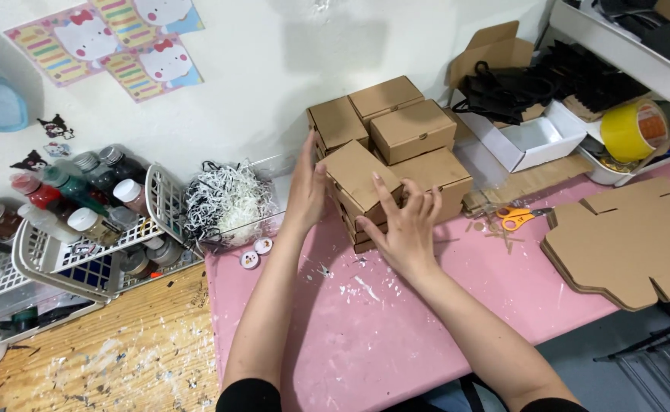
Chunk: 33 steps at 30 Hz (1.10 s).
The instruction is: Packing small items into cardboard boxes using shredded paper as filler.
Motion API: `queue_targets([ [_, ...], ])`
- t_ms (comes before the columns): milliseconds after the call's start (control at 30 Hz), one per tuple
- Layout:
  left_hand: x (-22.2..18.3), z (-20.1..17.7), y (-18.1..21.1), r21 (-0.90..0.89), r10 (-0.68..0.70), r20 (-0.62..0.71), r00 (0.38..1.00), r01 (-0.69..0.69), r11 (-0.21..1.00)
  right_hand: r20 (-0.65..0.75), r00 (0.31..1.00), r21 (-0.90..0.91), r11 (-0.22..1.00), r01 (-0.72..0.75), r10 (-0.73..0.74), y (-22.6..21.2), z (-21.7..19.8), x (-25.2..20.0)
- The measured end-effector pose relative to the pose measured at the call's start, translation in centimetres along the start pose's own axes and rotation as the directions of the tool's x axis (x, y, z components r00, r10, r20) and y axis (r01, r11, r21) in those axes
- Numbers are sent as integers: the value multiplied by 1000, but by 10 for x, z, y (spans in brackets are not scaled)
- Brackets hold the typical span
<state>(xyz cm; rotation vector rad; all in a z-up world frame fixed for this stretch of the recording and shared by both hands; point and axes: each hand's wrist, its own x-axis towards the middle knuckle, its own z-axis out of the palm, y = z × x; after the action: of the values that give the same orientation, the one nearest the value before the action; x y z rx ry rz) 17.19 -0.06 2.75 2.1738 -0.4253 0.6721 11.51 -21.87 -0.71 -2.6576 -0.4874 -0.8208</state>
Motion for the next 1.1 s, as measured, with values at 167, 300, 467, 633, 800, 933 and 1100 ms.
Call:
queue_targets([
  [167,-28,16,40,-236,-45,-68,997,28,971,-77,997,89,996,-16,23,-3,4,-2],
  [300,-38,37,29,-286,-24,-25,999,16,958,-119,992,95,995,-21,32,-5,-2,0],
  [467,-33,44,29,-305,-138,-13,990,127,944,-337,921,302,949,-90,194,42,-5,19],
  [633,-28,45,40,-366,-360,92,929,367,855,-60,916,656,708,-264,397,96,-28,42],
  [800,-27,66,23,-412,-391,49,919,375,830,72,933,726,624,-291,352,117,-7,42],
  [933,-29,78,12,-461,-366,-17,930,318,828,28,956,877,452,-164,291,142,22,42],
  [1100,-30,80,8,-519,-465,-52,884,374,769,266,789,714,437,-547,553,83,-56,53],
])
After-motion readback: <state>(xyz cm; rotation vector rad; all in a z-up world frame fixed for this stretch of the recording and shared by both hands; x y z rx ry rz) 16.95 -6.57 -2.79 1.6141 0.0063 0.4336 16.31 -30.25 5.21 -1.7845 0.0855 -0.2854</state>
